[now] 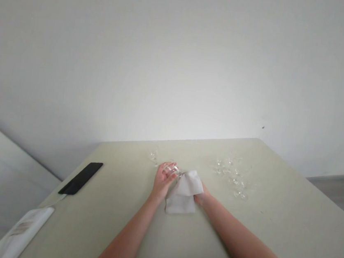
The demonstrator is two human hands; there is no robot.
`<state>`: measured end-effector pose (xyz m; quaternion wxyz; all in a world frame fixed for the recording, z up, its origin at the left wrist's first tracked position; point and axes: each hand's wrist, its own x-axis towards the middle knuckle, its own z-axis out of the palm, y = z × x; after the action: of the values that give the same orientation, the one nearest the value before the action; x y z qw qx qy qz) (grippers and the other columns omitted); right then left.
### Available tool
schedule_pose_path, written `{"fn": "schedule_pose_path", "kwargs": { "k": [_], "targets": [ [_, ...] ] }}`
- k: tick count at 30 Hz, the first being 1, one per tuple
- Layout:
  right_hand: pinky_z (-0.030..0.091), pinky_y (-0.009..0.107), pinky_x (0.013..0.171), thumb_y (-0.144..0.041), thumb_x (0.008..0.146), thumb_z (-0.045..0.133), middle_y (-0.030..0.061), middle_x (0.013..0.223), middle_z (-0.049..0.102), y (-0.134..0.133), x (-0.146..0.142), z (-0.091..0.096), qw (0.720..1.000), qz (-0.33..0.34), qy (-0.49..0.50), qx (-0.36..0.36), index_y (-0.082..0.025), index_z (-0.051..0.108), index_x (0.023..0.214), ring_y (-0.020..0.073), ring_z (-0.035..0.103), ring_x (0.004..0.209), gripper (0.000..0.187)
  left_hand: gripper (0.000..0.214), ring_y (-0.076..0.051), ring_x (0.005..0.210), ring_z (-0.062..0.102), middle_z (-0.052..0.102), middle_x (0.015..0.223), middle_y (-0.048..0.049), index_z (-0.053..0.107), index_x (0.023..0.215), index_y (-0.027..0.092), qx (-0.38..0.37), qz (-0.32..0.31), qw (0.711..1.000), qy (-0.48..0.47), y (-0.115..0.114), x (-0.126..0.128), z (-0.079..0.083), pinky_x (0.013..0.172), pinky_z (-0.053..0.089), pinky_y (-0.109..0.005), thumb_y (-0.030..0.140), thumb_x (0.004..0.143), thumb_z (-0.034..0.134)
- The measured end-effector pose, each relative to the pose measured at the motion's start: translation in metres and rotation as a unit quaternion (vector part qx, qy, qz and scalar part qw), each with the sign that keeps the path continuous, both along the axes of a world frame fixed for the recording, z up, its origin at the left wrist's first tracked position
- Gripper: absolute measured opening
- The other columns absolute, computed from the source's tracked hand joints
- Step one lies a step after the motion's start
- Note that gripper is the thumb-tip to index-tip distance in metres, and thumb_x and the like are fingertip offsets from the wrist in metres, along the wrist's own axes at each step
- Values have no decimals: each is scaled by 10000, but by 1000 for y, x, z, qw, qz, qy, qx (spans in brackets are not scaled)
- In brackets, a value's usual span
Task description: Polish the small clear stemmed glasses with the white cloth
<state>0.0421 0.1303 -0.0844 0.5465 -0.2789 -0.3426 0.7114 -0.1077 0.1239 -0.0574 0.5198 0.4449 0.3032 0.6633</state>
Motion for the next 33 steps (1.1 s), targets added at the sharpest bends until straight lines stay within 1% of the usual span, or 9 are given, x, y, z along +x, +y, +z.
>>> {"fn": "schedule_pose_path", "kwargs": {
  "k": [5, 8, 12, 15, 20, 24, 28, 32, 33],
  "targets": [
    [520, 327, 700, -336, 661, 754, 42, 719, 684, 1, 9, 9, 998, 19, -17, -64, -170, 667, 813, 195, 634, 659, 242, 599, -219, 1111, 645, 644, 1251, -88, 533, 1141, 254, 39, 70, 997, -2, 3, -2, 3, 994, 484, -402, 261, 640, 862],
    [494, 269, 646, -362, 664, 758, 18, 717, 682, 3, 18, 12, 989, 111, -100, 3, -150, 681, 830, 151, 601, 623, 281, 550, -196, 1075, 653, 639, 1266, -90, 538, 1172, 261, 16, 117, 993, -17, 3, -9, 8, 951, 498, -364, 356, 707, 816],
    [452, 244, 528, -338, 567, 822, 14, 648, 658, 0, 21, 9, 893, 362, -223, 148, -123, 682, 693, 134, 545, 557, 286, 520, -178, 1053, 649, 645, 1264, -90, 551, 1194, 258, -7, 131, 991, -2, 0, -14, 10, 924, 494, -327, 387, 747, 782],
    [449, 267, 497, -424, 636, 773, 28, 607, 635, -7, 16, 6, 828, 461, -234, 216, -123, 672, 658, 157, 540, 552, 319, 570, -188, 1035, 647, 653, 1249, -97, 574, 1190, 250, -2, 86, 995, 53, -4, -6, 10, 939, 488, -341, 307, 686, 834],
    [498, 285, 566, -474, 648, 727, 31, 638, 667, -8, 11, 4, 809, 471, -255, 244, -130, 689, 696, 184, 586, 608, 349, 607, -218, 1076, 621, 629, 1280, -113, 565, 1229, 249, -11, 7, 996, 92, -6, 10, 4, 940, 488, -375, 293, 682, 826],
    [505, 269, 584, -467, 659, 711, 37, 646, 677, -6, 11, 4, 797, 485, -255, 256, -129, 688, 705, 171, 595, 608, 342, 658, -228, 1062, 610, 608, 1273, -98, 556, 1221, 262, -12, 25, 987, 157, -3, 8, -10, 918, 489, -384, 289, 634, 853],
    [489, 272, 547, -463, 650, 721, 30, 588, 652, -7, 10, 7, 807, 472, -249, 253, -142, 666, 643, 163, 566, 556, 325, 325, -220, 888, 600, 667, 920, -48, 666, 896, 224, 18, 72, 934, 350, -2, -1, -23, 917, 460, -392, 333, 643, 839],
    [489, 267, 550, -338, 615, 760, 16, 575, 650, -11, 6, 13, 811, 478, -234, 243, -148, 677, 640, 166, 580, 556, 209, 115, -249, 951, 605, 704, 909, -61, 724, 803, 246, 94, -23, 895, 436, -2, -1, -20, 986, 416, -407, 348, 754, 744],
    [488, 263, 538, -296, 594, 780, 7, 556, 641, -14, 6, 13, 833, 450, -220, 235, -151, 676, 630, 165, 581, 542, 182, 109, -254, 996, 609, 719, 963, -63, 739, 834, 260, 114, -56, 892, 433, -2, 2, -19, 1002, 408, -406, 340, 761, 736]
  ]
}}
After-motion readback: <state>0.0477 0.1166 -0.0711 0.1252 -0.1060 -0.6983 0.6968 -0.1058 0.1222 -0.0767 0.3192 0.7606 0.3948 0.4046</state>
